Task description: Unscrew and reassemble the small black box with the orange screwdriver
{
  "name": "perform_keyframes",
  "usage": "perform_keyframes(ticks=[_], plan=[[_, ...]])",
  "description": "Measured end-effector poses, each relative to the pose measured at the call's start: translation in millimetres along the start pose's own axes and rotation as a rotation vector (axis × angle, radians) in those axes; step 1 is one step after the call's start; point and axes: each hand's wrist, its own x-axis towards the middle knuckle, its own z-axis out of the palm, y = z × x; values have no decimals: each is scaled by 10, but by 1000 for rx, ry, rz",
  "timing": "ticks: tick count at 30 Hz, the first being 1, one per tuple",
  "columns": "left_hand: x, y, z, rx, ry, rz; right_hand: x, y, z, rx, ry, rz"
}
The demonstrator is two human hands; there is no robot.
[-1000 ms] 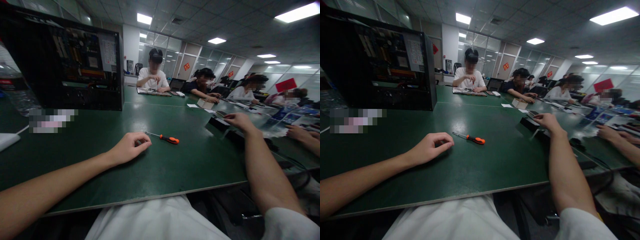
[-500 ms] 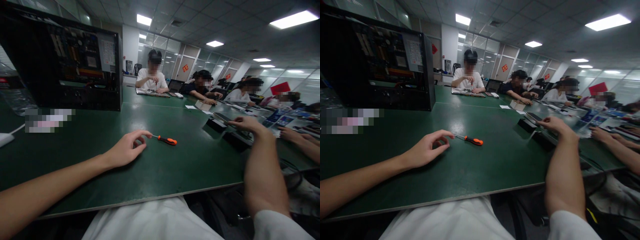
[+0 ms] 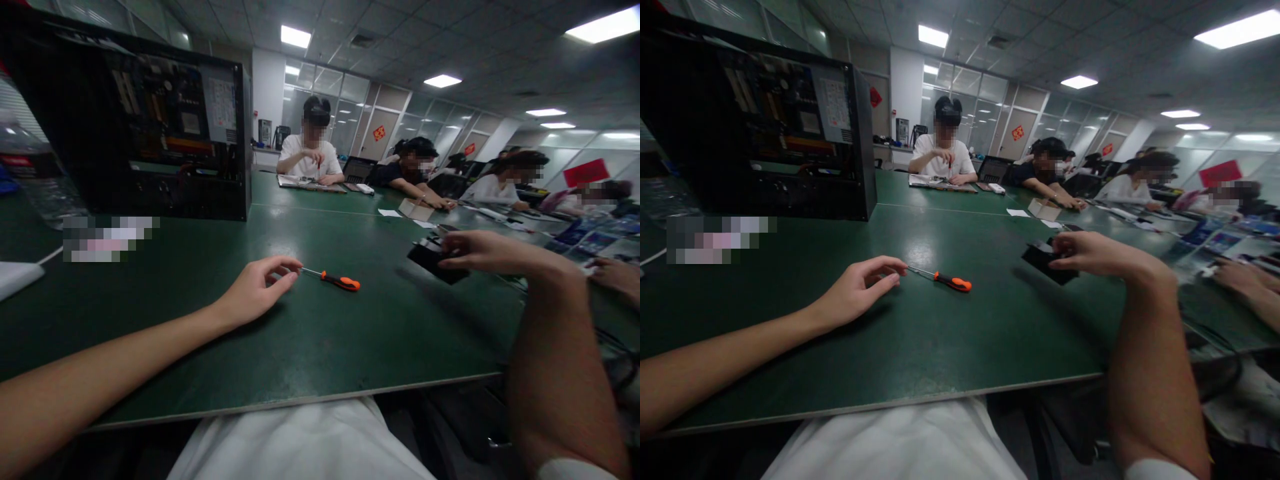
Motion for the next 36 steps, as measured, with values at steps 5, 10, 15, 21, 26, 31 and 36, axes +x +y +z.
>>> perform_keyframes(ticks=[5, 10, 15, 21, 26, 31, 36], plan=[[-17, -1, 3, -15, -31, 58, 10, -1235, 151, 24, -189, -541], [-51, 15, -8, 61, -182, 51, 32, -1773, 492, -72, -220, -796], [-49, 54, 1, 137, -226, 34, 238, -1597, 553, 144, -113, -811], [4, 113, 154, 150, -148, 5, 460, -1271, 668, -1, -263, -625], [59, 118, 214, 184, -143, 16, 449, -1323, 374, -60, -183, -676], [92, 153, 159, 256, -159, -30, 231, -1481, -474, -60, -7, -645], [141, 182, 191, 228, -192, -61, 42, -1728, -902, 15, -90, -534]])
